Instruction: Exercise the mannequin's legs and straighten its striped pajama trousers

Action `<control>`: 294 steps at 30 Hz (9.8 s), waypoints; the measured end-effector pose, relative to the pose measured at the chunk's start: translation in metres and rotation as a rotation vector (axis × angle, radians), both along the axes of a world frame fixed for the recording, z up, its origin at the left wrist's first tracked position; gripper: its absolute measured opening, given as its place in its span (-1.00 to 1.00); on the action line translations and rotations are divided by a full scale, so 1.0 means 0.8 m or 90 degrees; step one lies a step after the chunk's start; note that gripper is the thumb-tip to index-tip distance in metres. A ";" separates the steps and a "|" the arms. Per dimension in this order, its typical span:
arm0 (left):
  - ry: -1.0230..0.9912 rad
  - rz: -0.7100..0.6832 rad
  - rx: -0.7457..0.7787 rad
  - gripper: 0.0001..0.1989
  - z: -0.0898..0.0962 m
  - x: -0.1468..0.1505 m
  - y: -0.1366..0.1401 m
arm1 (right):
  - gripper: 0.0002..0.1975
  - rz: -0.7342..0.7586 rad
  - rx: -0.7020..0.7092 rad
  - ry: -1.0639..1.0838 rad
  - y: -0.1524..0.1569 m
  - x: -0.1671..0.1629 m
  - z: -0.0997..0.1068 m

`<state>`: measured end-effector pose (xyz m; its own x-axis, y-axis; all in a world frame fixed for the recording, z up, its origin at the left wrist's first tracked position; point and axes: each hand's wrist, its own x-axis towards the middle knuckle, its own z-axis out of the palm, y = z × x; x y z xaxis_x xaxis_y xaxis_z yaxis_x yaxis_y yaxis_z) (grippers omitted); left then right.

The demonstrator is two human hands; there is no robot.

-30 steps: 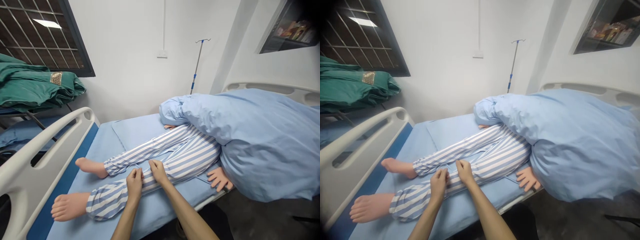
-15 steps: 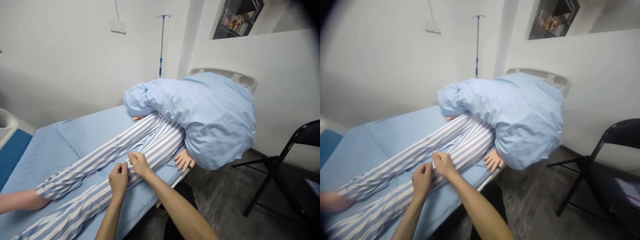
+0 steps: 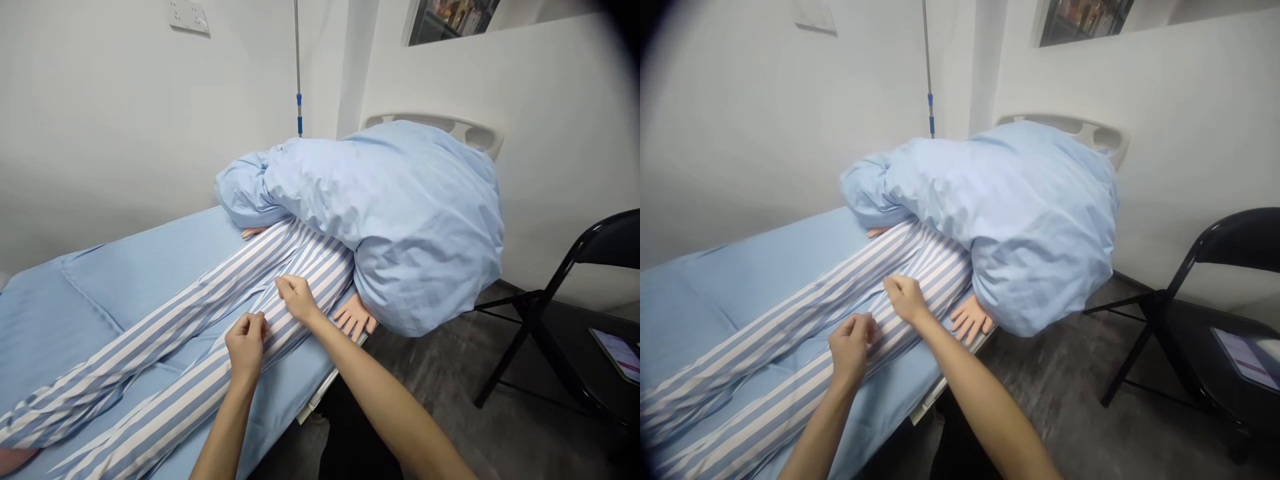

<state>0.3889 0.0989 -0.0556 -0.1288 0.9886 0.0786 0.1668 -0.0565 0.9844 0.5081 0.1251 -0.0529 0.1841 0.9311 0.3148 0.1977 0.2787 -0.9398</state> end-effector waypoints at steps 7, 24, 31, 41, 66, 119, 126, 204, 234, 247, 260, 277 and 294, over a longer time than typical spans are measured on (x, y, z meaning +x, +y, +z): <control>0.108 -0.035 0.057 -0.73 -0.004 0.035 0.014 | -0.61 0.010 0.005 -0.001 0.009 0.032 0.004; 0.022 -0.065 0.046 -0.76 -0.013 0.067 0.023 | -0.61 -0.173 0.055 -0.273 0.028 0.080 -0.025; 0.071 -0.005 0.055 -0.73 0.013 -0.113 -0.035 | -0.61 -0.211 0.017 -0.288 0.025 0.074 -0.017; 0.066 0.319 -0.002 -0.68 -0.028 -0.333 -0.083 | -0.62 0.097 -0.043 -0.126 -0.082 -0.192 -0.037; -0.014 0.273 0.032 -0.68 -0.026 -0.296 -0.077 | -0.62 0.218 -0.040 -0.065 -0.076 -0.323 -0.027; 0.034 -0.048 0.068 -0.72 0.007 0.058 0.027 | -0.61 -0.057 0.065 -0.037 0.029 0.041 -0.007; 0.107 -0.037 0.058 -0.72 -0.016 0.070 0.037 | -0.61 -0.169 0.155 -0.168 0.043 0.082 0.013; 0.080 0.162 0.043 -0.67 -0.005 -0.185 -0.044 | -0.66 0.131 -0.083 0.155 -0.003 -0.181 -0.021; 0.044 0.018 0.066 -0.74 -0.004 0.047 0.015 | -0.61 -0.046 0.032 -0.010 0.028 0.041 -0.006; 0.123 -0.035 0.085 -0.79 -0.019 0.057 0.023 | -0.62 -0.180 0.041 -0.249 0.070 0.099 -0.005; 0.032 -0.055 0.000 -0.83 -0.005 -0.040 -0.021 | -0.67 -0.237 -0.052 -0.476 0.064 0.084 -0.006; -0.617 0.372 -0.229 -0.93 -0.011 -0.358 -0.046 | -0.85 0.077 -0.101 -0.634 0.082 -0.085 -0.017; -0.775 0.490 -0.168 -0.83 -0.057 -0.397 0.019 | -0.67 0.488 -0.071 -0.821 0.053 -0.524 -0.036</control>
<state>0.0714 0.1141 -0.1014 -0.4732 0.6142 -0.6315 -0.8526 -0.1390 0.5037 0.0885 0.1676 -0.0814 -0.6856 0.7000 -0.1997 0.7257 0.6359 -0.2627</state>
